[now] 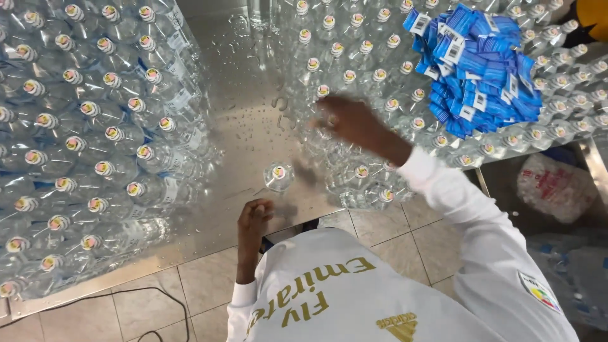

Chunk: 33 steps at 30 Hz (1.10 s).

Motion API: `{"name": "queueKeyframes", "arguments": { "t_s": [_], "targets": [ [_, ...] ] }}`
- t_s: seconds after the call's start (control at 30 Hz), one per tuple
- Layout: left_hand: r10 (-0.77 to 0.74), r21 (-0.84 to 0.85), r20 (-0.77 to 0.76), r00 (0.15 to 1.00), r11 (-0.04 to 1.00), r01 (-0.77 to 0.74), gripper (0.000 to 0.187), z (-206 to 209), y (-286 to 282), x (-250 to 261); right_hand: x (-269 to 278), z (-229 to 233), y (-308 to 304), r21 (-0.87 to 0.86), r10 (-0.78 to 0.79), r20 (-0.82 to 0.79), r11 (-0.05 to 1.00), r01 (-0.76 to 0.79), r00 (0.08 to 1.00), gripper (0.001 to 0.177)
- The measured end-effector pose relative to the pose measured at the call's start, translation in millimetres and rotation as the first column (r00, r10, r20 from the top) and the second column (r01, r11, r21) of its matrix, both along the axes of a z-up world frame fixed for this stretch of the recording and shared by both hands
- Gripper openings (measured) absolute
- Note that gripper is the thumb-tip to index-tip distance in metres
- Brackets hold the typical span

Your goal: Manually applying adhesive labels to plastic water bottles on a production table.

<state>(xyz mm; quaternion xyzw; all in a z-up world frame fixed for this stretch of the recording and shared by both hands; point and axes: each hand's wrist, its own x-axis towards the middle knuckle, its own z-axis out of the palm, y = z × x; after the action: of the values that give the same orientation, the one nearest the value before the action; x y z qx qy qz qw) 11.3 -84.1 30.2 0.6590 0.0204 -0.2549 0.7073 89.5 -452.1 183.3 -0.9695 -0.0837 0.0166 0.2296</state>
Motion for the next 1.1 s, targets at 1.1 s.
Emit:
{"name": "queueKeyframes", "arguments": {
  "t_s": [1.1],
  "targets": [
    [0.040,-0.223,0.442,0.896,0.973,0.066,0.046,165,-41,16,-72,-6,42,0.882,-0.423,-0.217,0.300,0.363,0.879,0.025]
  ]
}}
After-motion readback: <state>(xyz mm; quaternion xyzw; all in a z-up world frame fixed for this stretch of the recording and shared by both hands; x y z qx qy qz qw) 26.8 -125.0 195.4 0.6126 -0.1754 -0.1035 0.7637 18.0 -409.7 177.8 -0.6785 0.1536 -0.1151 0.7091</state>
